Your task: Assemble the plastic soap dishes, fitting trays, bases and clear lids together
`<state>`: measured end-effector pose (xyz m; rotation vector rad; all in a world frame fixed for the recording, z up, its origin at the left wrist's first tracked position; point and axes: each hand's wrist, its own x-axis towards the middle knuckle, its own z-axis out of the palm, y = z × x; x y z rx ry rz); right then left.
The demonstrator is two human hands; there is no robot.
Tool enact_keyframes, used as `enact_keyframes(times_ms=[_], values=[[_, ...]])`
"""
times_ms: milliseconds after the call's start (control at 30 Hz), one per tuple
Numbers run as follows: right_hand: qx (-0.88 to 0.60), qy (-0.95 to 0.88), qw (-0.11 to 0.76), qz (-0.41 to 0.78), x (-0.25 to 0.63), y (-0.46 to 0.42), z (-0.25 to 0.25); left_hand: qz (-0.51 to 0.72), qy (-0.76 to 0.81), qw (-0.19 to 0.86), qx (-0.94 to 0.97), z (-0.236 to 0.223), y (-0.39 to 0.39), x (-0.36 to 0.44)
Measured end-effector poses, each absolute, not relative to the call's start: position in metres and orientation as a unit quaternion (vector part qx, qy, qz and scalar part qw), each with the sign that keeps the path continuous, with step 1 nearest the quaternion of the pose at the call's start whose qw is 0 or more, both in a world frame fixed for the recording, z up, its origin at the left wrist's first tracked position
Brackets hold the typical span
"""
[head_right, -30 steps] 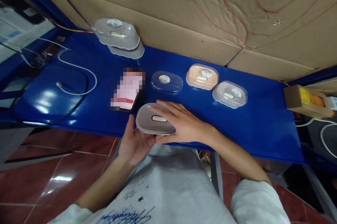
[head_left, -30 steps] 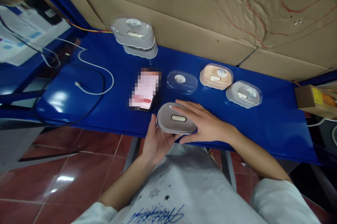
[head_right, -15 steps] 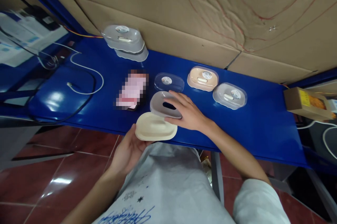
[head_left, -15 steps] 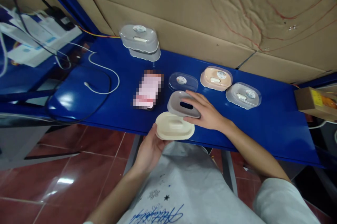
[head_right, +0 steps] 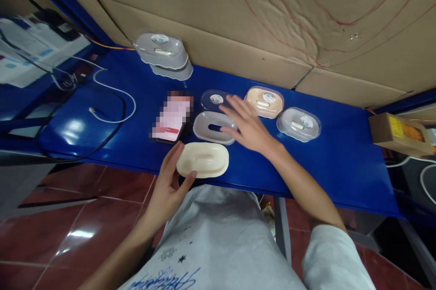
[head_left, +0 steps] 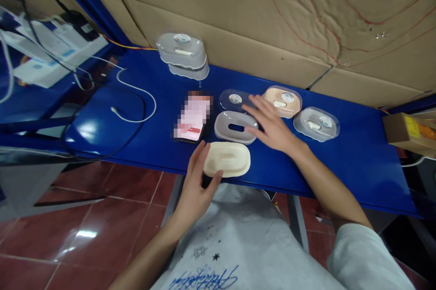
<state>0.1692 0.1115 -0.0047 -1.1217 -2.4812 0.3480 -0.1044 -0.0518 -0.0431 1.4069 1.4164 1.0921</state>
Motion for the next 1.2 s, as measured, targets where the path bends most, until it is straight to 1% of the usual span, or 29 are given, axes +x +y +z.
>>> enact_keyframes(times_ms=[100, 233, 300, 433, 500, 567, 667, 733, 800, 900, 1000, 1100, 1133, 1200], values=[[-0.475, -0.854, 0.202, 0.071, 0.204, 0.135, 0.003, 0.417, 0.548, 0.35, 0.635, -0.05, -0.05, -0.1], [-0.519, -0.836, 0.157, 0.082, 0.242, 0.163, -0.003, 0.414, 0.511, 0.294, 0.694, -0.06, -0.046, -0.094], [-0.523, -0.836, 0.146, 0.079, 0.248, 0.168, -0.005, 0.415, 0.496, 0.276, 0.711, -0.063, -0.043, -0.092], [-0.543, -0.833, 0.105, 0.033, 0.242, 0.161, -0.003, 0.445, 0.492, 0.253, 0.704, -0.058, -0.044, -0.088], [-0.557, -0.824, 0.09, 0.039, 0.239, 0.157, -0.001, 0.478, 0.484, 0.278, 0.678, -0.05, -0.047, -0.084], [-0.571, -0.812, 0.102, 0.069, 0.237, 0.152, 0.001, 0.503, 0.463, 0.334, 0.649, -0.041, -0.051, -0.076], [-0.559, -0.803, 0.173, 0.117, 0.235, 0.135, 0.016, 0.51, 0.421, 0.494, 0.564, -0.029, -0.051, -0.062], [-0.51, -0.815, 0.226, 0.156, 0.227, 0.114, 0.032, 0.501, 0.381, 0.611, 0.48, -0.024, -0.046, -0.051], [-0.436, -0.839, 0.24, 0.219, 0.213, 0.086, 0.049, 0.494, 0.343, 0.677, 0.425, -0.021, -0.038, -0.042], [-0.334, -0.869, 0.199, 0.306, 0.19, 0.052, 0.064, 0.498, 0.32, 0.711, 0.38, -0.018, -0.029, -0.034], [-0.311, -0.87, 0.206, 0.324, 0.184, 0.047, 0.061, 0.493, 0.348, 0.709, 0.365, -0.017, -0.028, -0.032], [-0.386, -0.854, 0.232, 0.259, 0.2, 0.072, 0.045, 0.487, 0.371, 0.713, 0.343, -0.02, -0.031, -0.033], [-0.431, -0.846, 0.224, 0.22, 0.207, 0.084, 0.037, 0.485, 0.372, 0.716, 0.338, -0.021, -0.032, -0.033], [-0.518, -0.825, 0.175, 0.144, 0.221, 0.108, 0.022, 0.48, 0.368, 0.723, 0.334, -0.024, -0.033, -0.034]])
